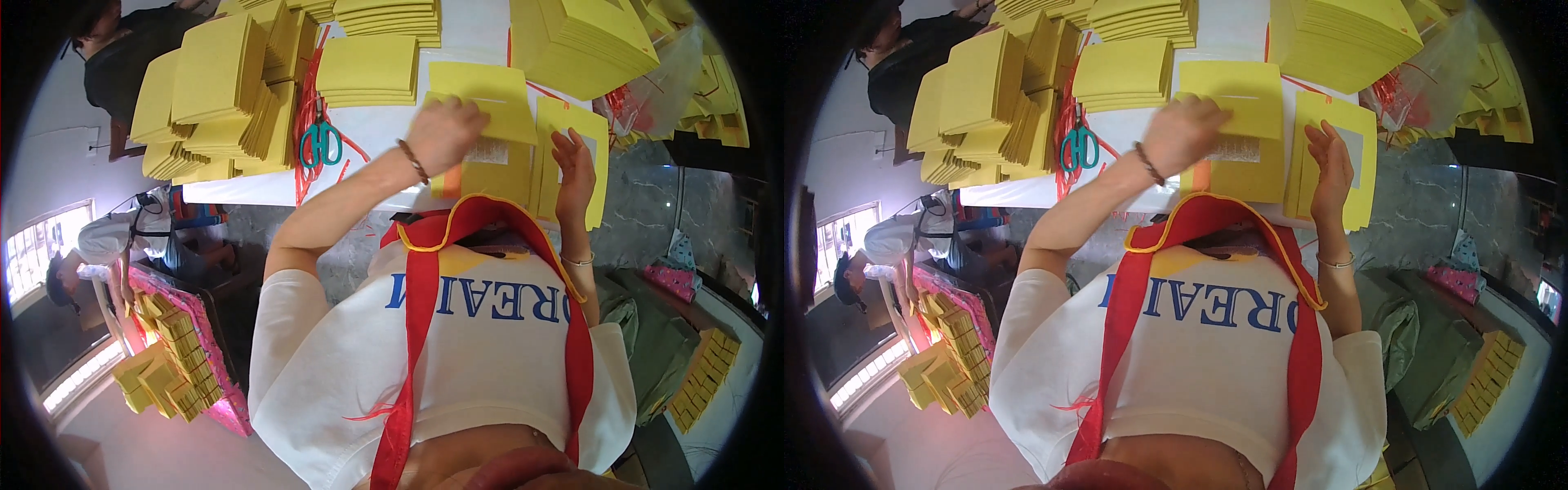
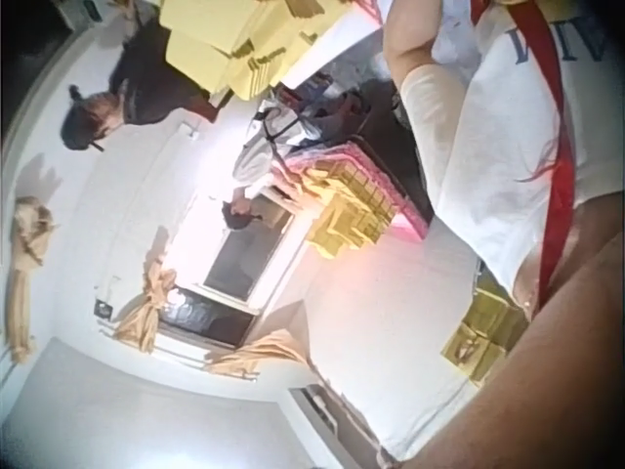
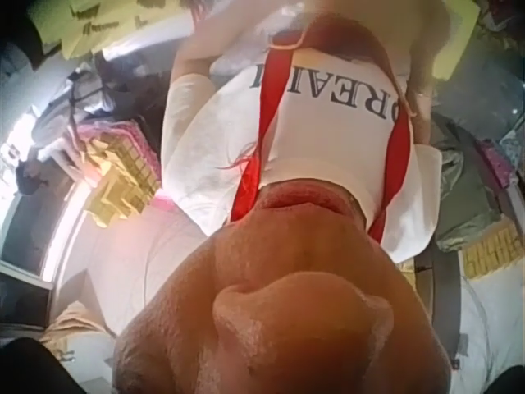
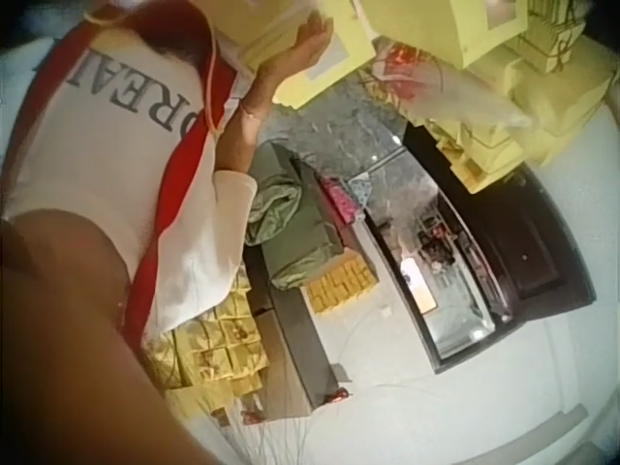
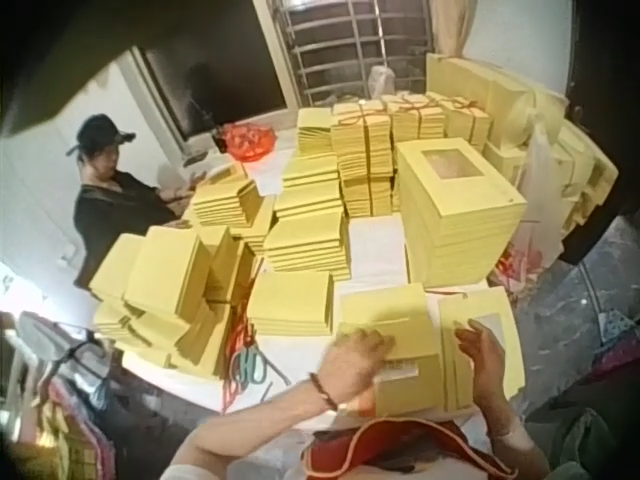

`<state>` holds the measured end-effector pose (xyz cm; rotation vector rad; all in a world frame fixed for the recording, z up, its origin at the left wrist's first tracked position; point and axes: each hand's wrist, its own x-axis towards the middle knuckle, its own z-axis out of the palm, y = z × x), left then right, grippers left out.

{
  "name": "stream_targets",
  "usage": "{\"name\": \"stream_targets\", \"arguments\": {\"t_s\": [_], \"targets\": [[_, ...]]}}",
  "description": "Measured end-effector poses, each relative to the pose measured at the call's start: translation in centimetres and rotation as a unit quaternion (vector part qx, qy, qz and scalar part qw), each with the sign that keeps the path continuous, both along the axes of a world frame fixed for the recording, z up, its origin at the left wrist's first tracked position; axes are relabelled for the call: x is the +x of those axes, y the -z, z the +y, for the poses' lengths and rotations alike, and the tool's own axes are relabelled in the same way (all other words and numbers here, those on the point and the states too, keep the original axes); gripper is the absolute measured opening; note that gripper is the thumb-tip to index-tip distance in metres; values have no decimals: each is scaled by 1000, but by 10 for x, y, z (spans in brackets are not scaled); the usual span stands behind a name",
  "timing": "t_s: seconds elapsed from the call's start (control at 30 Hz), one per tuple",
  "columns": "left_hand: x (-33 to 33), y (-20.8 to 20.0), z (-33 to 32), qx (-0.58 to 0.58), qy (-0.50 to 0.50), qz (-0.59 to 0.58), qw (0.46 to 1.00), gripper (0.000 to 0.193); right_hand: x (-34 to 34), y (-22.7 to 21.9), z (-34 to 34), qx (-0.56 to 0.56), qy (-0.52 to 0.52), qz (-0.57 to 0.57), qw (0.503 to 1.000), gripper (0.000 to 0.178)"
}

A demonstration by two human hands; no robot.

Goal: Folding and stacking sheets of joss paper with silver foil centers at a workstation.

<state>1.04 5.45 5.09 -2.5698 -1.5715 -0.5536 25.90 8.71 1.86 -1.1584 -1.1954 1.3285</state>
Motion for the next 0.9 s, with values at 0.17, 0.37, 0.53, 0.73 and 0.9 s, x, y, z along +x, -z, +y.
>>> {"name": "stream_targets", "arguments": {"t_s": [0.17, 0.37, 0.53, 0.73, 0.9], "targets": [[-83, -42, 16, 121, -75, 20, 990, 51, -4, 11, -9, -46, 5, -5, 999, 39], [-161, 45, 22, 47, -158, 83, 983, 47, -19, 21, -20, -37, -20, -21, 999, 28], [-163, 56, 22, 0, -152, 57, 987, 46, -26, 22, -23, -42, -40, -25, 998, 25], [-172, 47, 20, -78, -118, 110, 984, 48, -26, 27, -22, -54, -50, -19, 997, 24], [-174, 62, 14, -84, -110, 45, 989, 47, -27, 19, -25, -72, -48, -45, 995, 23]]}}
